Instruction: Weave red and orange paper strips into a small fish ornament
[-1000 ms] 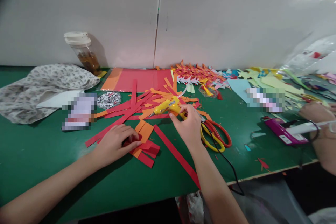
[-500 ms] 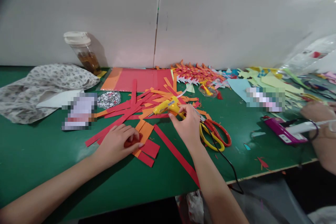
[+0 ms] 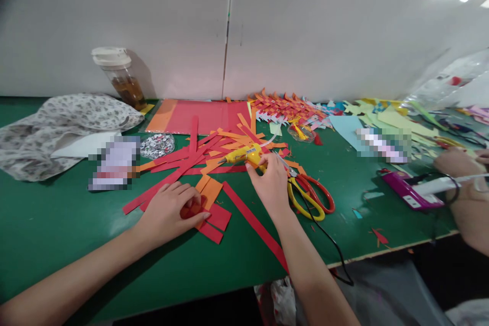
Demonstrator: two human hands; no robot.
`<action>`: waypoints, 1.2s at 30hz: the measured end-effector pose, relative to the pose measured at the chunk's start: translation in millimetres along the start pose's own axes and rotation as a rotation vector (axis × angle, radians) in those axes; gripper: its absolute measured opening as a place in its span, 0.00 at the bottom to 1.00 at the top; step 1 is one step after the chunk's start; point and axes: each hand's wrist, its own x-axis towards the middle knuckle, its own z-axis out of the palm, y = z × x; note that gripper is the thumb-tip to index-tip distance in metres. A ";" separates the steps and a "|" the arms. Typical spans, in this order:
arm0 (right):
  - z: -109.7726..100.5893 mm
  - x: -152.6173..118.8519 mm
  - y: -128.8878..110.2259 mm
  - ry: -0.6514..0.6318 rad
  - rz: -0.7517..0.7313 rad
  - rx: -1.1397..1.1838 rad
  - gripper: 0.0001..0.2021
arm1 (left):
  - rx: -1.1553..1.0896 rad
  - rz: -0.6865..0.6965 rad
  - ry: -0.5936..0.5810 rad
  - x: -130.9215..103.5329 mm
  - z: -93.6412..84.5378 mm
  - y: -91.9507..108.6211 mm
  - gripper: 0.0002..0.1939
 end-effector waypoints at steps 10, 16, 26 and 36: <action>7.1 -0.5 2.4 -0.011 -0.025 -0.062 0.12 | 0.119 -0.075 0.113 0.2 -8.9 -12.5 0.26; 12.4 -1.2 -3.2 0.025 -0.123 -0.092 0.08 | 0.014 -0.162 0.046 1.7 -10.7 -14.2 0.24; 0.8 -5.4 -31.3 -0.162 -0.015 0.407 0.10 | -0.693 -0.349 0.111 5.1 -12.9 -12.3 0.22; 8.7 -15.3 -79.5 -0.557 0.209 0.840 0.20 | -0.967 -0.337 0.039 9.5 -5.5 -20.7 0.13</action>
